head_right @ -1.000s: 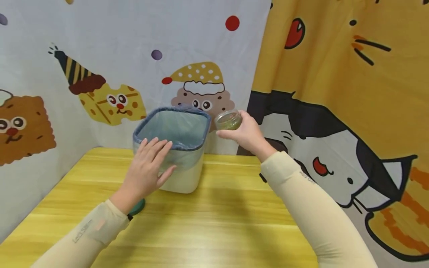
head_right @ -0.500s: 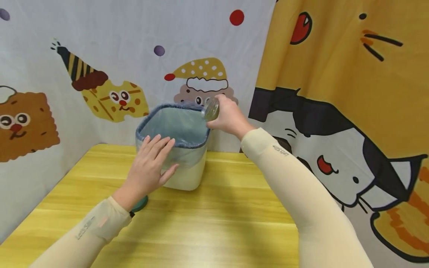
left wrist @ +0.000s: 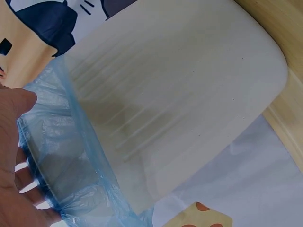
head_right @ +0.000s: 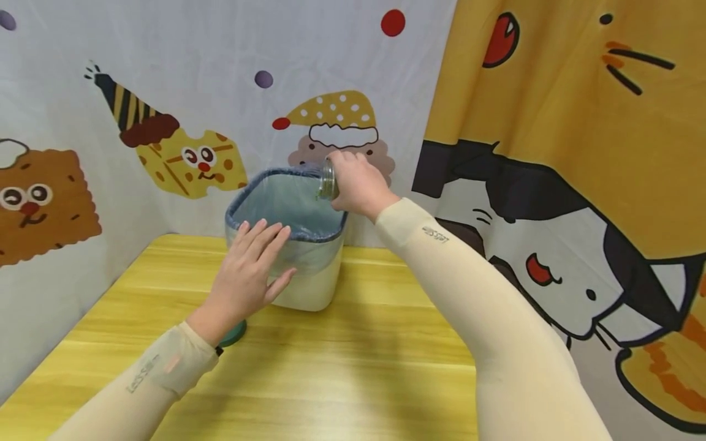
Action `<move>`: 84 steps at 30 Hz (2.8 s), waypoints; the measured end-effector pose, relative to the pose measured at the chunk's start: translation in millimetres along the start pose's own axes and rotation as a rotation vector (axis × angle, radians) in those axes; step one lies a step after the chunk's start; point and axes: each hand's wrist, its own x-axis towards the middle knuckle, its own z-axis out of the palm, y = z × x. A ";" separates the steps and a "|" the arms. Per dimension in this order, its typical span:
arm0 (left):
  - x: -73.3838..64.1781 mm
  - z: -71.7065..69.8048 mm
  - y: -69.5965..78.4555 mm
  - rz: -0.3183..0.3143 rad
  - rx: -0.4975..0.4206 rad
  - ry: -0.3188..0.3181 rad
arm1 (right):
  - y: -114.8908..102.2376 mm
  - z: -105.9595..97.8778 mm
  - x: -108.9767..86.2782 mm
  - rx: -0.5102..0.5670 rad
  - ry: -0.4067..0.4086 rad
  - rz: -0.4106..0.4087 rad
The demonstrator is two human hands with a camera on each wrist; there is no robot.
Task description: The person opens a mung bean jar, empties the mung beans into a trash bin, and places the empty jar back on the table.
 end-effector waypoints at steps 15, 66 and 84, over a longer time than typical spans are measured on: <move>-1.3 0.2 1.0 -0.001 -0.004 0.006 | -9.7 -13.0 7.5 -0.093 -0.007 -0.031; 2.9 0.1 4.7 -0.030 -0.041 0.026 | -15.7 -31.8 22.4 -0.427 -0.008 -0.152; 0.3 1.3 7.0 -0.020 -0.044 0.042 | -14.7 -30.2 16.9 -0.509 0.051 -0.258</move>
